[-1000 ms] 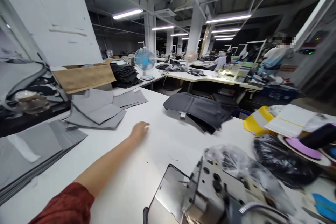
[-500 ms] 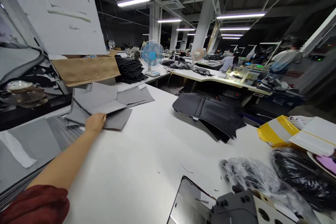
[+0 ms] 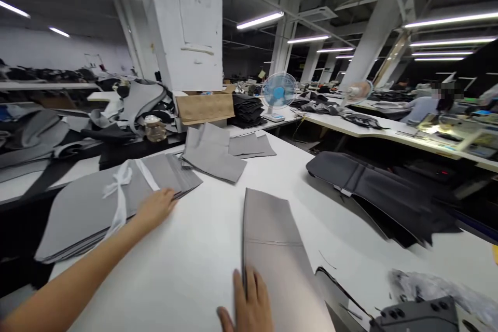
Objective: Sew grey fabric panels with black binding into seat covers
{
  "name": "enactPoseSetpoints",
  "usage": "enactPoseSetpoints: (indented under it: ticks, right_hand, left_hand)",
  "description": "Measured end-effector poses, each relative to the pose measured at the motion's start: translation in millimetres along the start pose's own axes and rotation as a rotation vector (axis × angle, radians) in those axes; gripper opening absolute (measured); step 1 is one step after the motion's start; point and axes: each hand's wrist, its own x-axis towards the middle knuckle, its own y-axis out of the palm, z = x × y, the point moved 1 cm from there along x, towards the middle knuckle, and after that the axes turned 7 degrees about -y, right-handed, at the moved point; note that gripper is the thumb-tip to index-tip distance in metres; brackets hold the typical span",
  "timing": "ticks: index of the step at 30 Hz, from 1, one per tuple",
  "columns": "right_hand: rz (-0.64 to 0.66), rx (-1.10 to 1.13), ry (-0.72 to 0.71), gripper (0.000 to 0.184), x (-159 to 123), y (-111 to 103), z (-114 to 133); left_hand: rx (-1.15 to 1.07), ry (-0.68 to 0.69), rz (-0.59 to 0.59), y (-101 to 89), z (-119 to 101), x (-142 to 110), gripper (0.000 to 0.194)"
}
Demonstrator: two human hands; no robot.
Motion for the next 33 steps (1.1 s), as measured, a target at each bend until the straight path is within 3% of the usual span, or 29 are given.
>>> enactPoseSetpoints:
  ticks: [1, 3, 5, 11, 15, 17, 20, 23, 26, 29, 33]
  right_hand:
    - [0.019, -0.006, 0.028, 0.055, 3.9, 7.0, -3.6]
    - [0.048, 0.004, 0.092, 0.052, 6.6, 10.1, -13.7]
    - [0.082, 0.057, 0.163, 0.049, 5.3, -0.8, -23.4]
    - [0.233, 0.212, 0.550, 0.047, 3.9, -62.1, -40.1]
    - [0.215, 0.106, 0.526, 0.044, 12.3, -82.1, -52.2]
    - [0.193, 0.036, 0.514, 0.038, 13.6, -86.9, -53.0]
    - [0.186, 0.022, 0.479, 0.028, 4.0, -90.1, -39.7]
    - [0.188, 0.055, 0.404, 0.029, -22.3, -87.3, -12.0]
    - [0.078, 0.100, 0.326, 0.035, -56.6, -84.5, 14.6]
    - [-0.014, 0.203, 0.307, 0.033, -80.6, -90.1, 25.9]
    - [0.018, 0.337, 0.391, 0.036, -85.9, -105.3, 25.8]
  left_hand:
    - [0.045, -0.107, 0.039, 0.1, 29.5, 2.8, 0.038]
    - [0.066, -0.193, 0.092, 0.4, 72.7, 5.4, 0.041]
    - [0.034, -0.182, 0.131, 1.9, 93.1, 5.7, 0.037]
    - [-0.099, -0.178, 0.182, -7.0, 104.7, 14.0, 0.032]
    - [-0.154, -0.192, 0.141, -32.7, 95.5, 6.8, 0.043]
    - [-0.237, -0.125, 0.133, -43.8, 66.8, -10.7, 0.051]
    - [-0.464, 0.090, 0.190, -46.3, -12.7, -58.9, 0.061]
    - [-0.650, 0.366, 0.387, -26.4, -116.9, -125.0, 0.066]
    - [-0.676, 0.575, 0.576, 1.9, -210.9, -177.7, 0.067]
    - [-0.562, 0.770, 0.675, 17.2, -270.2, -189.9, 0.056]
    - [-0.388, 0.971, 0.512, 17.2, -313.6, -159.8, 0.037]
